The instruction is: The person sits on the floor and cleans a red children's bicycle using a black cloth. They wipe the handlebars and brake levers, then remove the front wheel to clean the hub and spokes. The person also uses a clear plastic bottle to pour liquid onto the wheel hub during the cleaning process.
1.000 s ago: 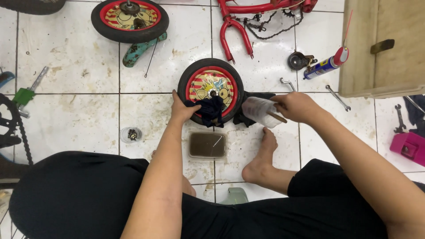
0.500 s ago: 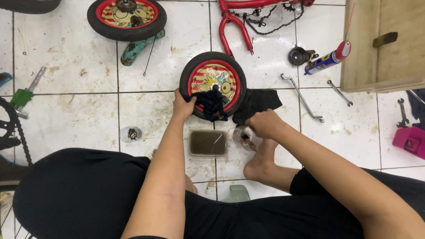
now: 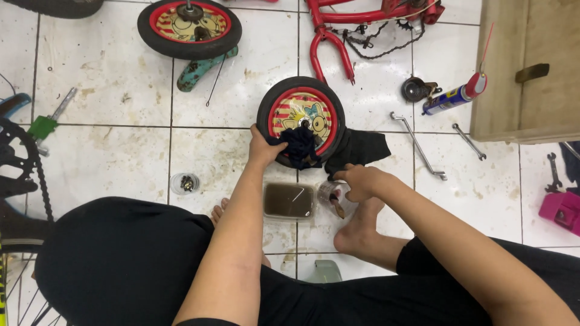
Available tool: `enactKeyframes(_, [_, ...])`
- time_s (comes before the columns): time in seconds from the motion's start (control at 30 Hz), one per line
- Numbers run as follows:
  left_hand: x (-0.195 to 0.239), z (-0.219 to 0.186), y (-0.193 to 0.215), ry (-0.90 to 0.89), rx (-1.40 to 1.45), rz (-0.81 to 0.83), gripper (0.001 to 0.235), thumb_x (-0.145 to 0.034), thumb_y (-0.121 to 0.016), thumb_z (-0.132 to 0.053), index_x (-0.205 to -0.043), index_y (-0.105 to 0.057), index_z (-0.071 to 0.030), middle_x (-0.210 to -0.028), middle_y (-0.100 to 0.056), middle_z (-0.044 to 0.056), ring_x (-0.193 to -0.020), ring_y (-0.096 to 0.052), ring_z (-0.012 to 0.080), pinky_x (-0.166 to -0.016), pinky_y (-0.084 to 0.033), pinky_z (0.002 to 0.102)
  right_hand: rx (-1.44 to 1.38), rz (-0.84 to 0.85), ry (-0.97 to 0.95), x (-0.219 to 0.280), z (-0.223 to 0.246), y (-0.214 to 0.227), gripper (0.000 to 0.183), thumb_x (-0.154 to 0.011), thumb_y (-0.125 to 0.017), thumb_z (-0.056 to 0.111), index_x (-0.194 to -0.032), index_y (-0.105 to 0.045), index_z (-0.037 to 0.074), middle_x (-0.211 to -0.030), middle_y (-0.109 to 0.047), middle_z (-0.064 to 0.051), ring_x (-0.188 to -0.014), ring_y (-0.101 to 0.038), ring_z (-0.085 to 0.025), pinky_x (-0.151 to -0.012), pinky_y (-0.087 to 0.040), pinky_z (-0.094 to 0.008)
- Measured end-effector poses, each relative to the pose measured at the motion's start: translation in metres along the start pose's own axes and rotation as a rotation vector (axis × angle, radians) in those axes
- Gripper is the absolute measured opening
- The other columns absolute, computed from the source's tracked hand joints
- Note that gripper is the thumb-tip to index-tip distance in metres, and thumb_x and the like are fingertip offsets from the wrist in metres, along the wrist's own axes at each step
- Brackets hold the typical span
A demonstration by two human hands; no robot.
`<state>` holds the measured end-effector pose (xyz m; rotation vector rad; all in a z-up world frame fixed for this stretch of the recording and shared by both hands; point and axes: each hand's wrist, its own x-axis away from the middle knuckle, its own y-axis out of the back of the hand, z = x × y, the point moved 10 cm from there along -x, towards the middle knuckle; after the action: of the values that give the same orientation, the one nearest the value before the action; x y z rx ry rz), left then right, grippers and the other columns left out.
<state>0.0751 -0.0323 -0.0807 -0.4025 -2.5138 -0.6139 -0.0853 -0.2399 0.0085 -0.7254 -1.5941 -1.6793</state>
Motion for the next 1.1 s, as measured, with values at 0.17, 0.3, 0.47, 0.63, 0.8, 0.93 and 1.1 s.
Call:
enactKeyframes(0.17, [0.006, -0.015, 0.002, 0.076, 0.071, 0.030, 0.111, -0.073, -0.090, -0.034, -0.156, -0.019, -0.012, -0.151, -0.050, 0.020, -0.143, -0.047, 0.0353, -0.119, -0.041, 0.048, -0.036, -0.138, 0.035, 0.010, 0.021, 0.062, 0.053, -0.080, -0.062, 0.019, -0.132, -0.067, 0.020, -0.135, -0.065, -0.015, -0.126, -0.062, -0.037, -0.099, -0.052, -0.053])
enactKeyframes(0.3, [0.008, -0.018, 0.004, 0.164, 0.178, -0.005, 0.101, -0.077, -0.084, -0.052, -0.154, -0.027, -0.018, -0.152, -0.050, 0.015, -0.144, -0.045, 0.0308, -0.119, -0.040, 0.045, -0.072, -0.362, 0.067, -0.019, 0.033, 0.078, 0.046, -0.088, -0.057, 0.019, -0.134, -0.063, 0.018, -0.127, -0.069, -0.015, -0.121, -0.065, -0.035, -0.097, -0.052, -0.051])
enactKeyframes(0.47, [0.023, -0.027, 0.013, 0.154, 0.205, -0.031, 0.070, -0.102, -0.046, -0.057, -0.156, -0.037, -0.012, -0.156, -0.046, 0.022, -0.148, -0.039, 0.0361, -0.121, -0.036, 0.048, -0.141, -0.346, 0.176, -0.044, 0.077, 0.074, 0.069, -0.090, -0.055, 0.015, -0.157, -0.037, 0.017, -0.132, -0.062, -0.022, -0.113, -0.068, -0.041, -0.092, -0.056, -0.052])
enactKeyframes(0.63, [0.036, -0.039, 0.023, 0.157, 0.251, 0.002, 0.072, -0.103, -0.044, -0.059, -0.158, -0.037, -0.014, -0.159, -0.043, 0.021, -0.149, -0.037, 0.0363, -0.121, -0.037, 0.049, -0.073, -0.422, 0.239, -0.085, 0.093, 0.071, 0.069, -0.089, -0.058, 0.011, -0.156, -0.041, 0.013, -0.132, -0.056, -0.023, -0.108, -0.069, -0.042, -0.089, -0.058, -0.053])
enactKeyframes(0.8, [0.079, -0.080, 0.051, 0.165, 0.349, 0.030, 0.074, -0.104, -0.033, -0.061, -0.157, -0.039, -0.010, -0.162, -0.039, 0.021, -0.151, -0.034, 0.0384, -0.121, -0.037, 0.051, -0.032, -0.551, 0.262, -0.116, 0.103, 0.113, 0.056, -0.088, -0.057, 0.022, -0.144, -0.055, 0.015, -0.125, -0.063, -0.013, -0.105, -0.071, -0.033, -0.090, -0.051, -0.048])
enactKeyframes(0.93, [0.071, -0.073, 0.048, 0.206, 0.400, 0.076, 0.085, -0.102, -0.036, -0.067, -0.159, -0.033, -0.004, -0.161, -0.037, 0.025, -0.148, -0.037, 0.0416, -0.112, -0.046, 0.053, 0.120, -0.796, 0.157, -0.113, 0.093, 0.160, 0.046, -0.086, -0.058, 0.030, -0.130, -0.064, 0.021, -0.105, -0.066, -0.005, -0.106, -0.062, -0.027, -0.092, -0.037, -0.051])
enactKeyframes(1.1, [0.028, -0.024, 0.033, 0.270, 0.546, 0.026, 0.086, -0.098, -0.048, -0.068, -0.154, -0.044, -0.003, -0.151, -0.050, 0.025, -0.137, -0.052, 0.0402, -0.101, -0.055, 0.051, 0.168, -0.844, 0.107, -0.137, 0.087, 0.160, 0.041, -0.084, -0.063, 0.035, -0.123, -0.068, 0.024, -0.104, -0.066, -0.004, -0.111, -0.053, -0.026, -0.097, -0.032, -0.052])
